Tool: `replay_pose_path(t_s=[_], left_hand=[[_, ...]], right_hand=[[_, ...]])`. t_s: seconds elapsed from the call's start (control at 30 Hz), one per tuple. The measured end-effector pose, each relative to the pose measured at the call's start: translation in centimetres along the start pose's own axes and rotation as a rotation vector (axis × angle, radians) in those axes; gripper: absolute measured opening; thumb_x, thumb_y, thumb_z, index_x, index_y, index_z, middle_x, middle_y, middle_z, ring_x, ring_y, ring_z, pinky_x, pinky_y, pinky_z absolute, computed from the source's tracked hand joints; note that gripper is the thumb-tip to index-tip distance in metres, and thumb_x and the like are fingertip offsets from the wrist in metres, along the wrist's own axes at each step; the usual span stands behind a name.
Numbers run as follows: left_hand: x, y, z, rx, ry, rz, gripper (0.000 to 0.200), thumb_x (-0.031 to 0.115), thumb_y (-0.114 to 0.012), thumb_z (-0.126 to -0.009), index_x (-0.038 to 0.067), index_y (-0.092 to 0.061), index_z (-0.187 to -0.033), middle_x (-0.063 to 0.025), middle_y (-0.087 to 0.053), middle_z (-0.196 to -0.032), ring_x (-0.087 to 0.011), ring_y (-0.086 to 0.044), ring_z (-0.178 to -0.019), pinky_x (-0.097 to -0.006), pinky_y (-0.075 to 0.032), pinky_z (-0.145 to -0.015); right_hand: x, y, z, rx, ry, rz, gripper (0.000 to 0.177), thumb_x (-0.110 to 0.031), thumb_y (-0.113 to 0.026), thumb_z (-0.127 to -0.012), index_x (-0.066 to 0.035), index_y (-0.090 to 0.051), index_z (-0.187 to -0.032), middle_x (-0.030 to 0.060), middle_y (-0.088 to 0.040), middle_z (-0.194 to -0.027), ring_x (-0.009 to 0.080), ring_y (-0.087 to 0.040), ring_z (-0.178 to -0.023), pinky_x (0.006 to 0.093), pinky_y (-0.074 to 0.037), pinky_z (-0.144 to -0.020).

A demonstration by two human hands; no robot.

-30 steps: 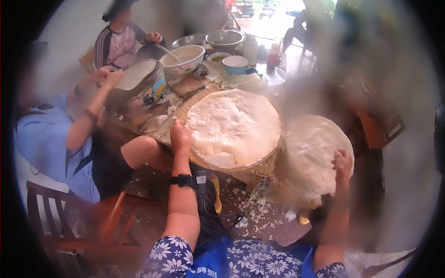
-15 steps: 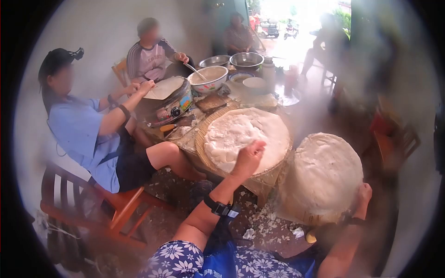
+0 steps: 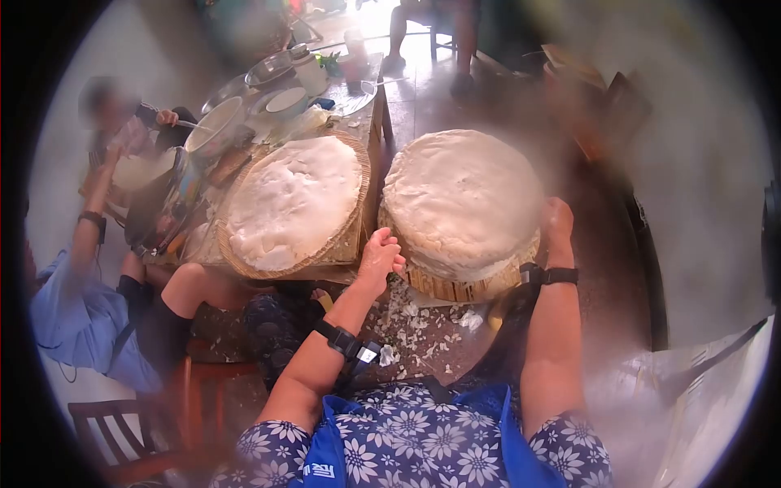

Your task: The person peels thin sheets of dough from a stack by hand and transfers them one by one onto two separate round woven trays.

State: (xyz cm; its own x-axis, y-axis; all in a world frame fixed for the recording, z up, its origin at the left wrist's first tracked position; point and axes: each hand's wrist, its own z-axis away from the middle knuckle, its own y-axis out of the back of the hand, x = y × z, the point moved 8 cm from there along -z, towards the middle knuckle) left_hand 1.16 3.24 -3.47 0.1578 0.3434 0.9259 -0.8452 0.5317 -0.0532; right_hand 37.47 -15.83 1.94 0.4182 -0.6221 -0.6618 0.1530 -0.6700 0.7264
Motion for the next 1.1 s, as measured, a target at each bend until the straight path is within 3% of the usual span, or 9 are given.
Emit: replay_pose_path(t_s=[0.23,0.53,0.8,0.9,1.1], left_hand=[[0.1,-0.7,-1.5,-0.044,0.028,0.080,0.046,0.005,-0.049,-0.084,0.003,-0.040,-0.129,-0.0041,-0.048,-0.101,-0.0135,-0.056,-0.068,-0.0278,-0.048,-0.060],[0.2,-0.7,-1.8,0.005,0.046,0.167,0.040,0.006,-0.053,-0.085,0.002,-0.042,-0.123,-0.0052,-0.051,-0.098,-0.0143,-0.057,-0.067,-0.0280,-0.049,-0.058],[2.3,-0.5,-2.3,-0.035,-0.026,0.346,0.017,0.007,-0.057,-0.085,0.008,-0.052,-0.101,-0.0051,-0.057,-0.079,-0.0172,-0.058,-0.066,-0.0303,-0.050,-0.059],[2.0,-1.9,-3.0,-0.093,0.018,0.459,0.014,0.009,-0.060,-0.084,0.009,-0.053,-0.096,-0.0050,-0.056,-0.076,-0.0186,-0.058,-0.066,-0.0313,-0.050,-0.059],[2.8,-5.4,-4.3,-0.174,0.081,0.416,0.014,0.010,-0.065,-0.078,0.008,-0.053,-0.086,-0.0055,-0.056,-0.077,-0.0178,-0.055,-0.062,-0.0325,-0.044,-0.052]], right_hand=[[-0.2,0.1,0.1,-0.007,0.017,-0.022,0.026,-0.024,-0.056,-0.070,-0.008,-0.068,-0.087,0.0152,-0.067,-0.089,0.0306,-0.063,-0.086,0.0378,-0.048,-0.076],[-0.1,0.1,0.2,-0.021,-0.040,-0.002,0.026,-0.023,-0.055,-0.070,-0.008,-0.068,-0.087,0.0150,-0.067,-0.088,0.0305,-0.063,-0.086,0.0374,-0.048,-0.076],[1.0,-0.8,-0.3,-0.031,-0.033,-0.075,0.024,-0.022,-0.054,-0.072,-0.008,-0.068,-0.086,0.0148,-0.067,-0.087,0.0311,-0.064,-0.084,0.0384,-0.048,-0.075],[1.7,-1.6,-1.2,0.018,0.047,0.115,0.024,-0.022,-0.054,-0.073,-0.007,-0.068,-0.085,0.0149,-0.067,-0.086,0.0317,-0.063,-0.082,0.0390,-0.049,-0.074],[1.6,-0.2,-0.2,-0.006,-0.110,-0.098,0.026,-0.024,-0.053,-0.074,-0.005,-0.068,-0.085,0.0175,-0.066,-0.088,0.0326,-0.063,-0.085,0.0388,-0.048,-0.077]])
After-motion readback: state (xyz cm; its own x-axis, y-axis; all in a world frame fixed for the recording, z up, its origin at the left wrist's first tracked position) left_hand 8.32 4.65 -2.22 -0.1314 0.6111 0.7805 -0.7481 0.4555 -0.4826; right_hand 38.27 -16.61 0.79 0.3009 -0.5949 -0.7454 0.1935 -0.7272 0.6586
